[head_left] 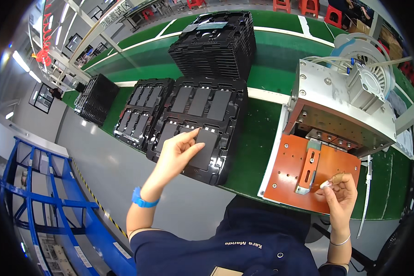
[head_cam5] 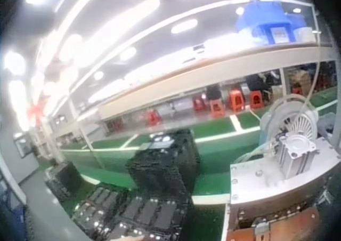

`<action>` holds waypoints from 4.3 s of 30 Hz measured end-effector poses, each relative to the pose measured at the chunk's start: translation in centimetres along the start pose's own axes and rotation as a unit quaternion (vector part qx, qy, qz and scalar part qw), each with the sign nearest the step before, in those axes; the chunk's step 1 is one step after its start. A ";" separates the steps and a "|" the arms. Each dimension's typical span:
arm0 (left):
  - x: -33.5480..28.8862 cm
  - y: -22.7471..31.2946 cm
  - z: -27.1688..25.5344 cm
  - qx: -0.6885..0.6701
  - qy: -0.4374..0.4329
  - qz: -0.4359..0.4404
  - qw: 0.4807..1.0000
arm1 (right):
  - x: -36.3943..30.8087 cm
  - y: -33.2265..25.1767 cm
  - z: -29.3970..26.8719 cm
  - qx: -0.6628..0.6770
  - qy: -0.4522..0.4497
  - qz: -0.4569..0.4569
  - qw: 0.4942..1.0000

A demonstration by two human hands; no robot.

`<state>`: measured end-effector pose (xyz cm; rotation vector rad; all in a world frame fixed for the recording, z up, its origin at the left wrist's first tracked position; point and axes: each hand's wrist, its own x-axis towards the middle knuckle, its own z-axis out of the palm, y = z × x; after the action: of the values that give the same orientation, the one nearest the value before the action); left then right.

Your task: The person places black rectangular electronic components into a silver and orange jig on a green workbench. They use a caliper to measure the components and a small tool to adjust or secure them within the jig. The person repeatedly picks up components from a stack, processes them in the jig, and places them back into the stack.

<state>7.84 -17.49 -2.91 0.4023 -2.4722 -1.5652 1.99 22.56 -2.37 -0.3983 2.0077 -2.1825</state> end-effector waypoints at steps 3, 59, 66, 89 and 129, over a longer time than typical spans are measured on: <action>0.4 3.4 0.4 0.321 0.103 0.171 0.926 | -0.1 0.0 -0.5 0.000 0.001 0.010 1.000; 8.6 -21.4 -30.6 0.139 0.343 -0.080 0.925 | -0.2 -0.1 0.4 -0.135 -0.020 -0.014 0.991; 7.5 -21.5 -31.5 0.107 0.330 -0.093 0.933 | -0.3 0.2 0.5 -0.108 0.004 -0.031 0.994; 12.7 1.3 -5.2 0.522 0.124 0.008 0.844 | 19.1 1.0 18.3 -0.601 -0.168 -0.555 0.550; 10.7 6.8 1.4 0.279 -0.164 -0.045 0.945 | 1.8 -2.4 -2.4 -0.619 -0.023 -0.449 0.645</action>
<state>-3.60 -17.03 2.77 0.3572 -3.1921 -0.9897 -0.29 24.51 0.00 -1.8382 3.3609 -0.3499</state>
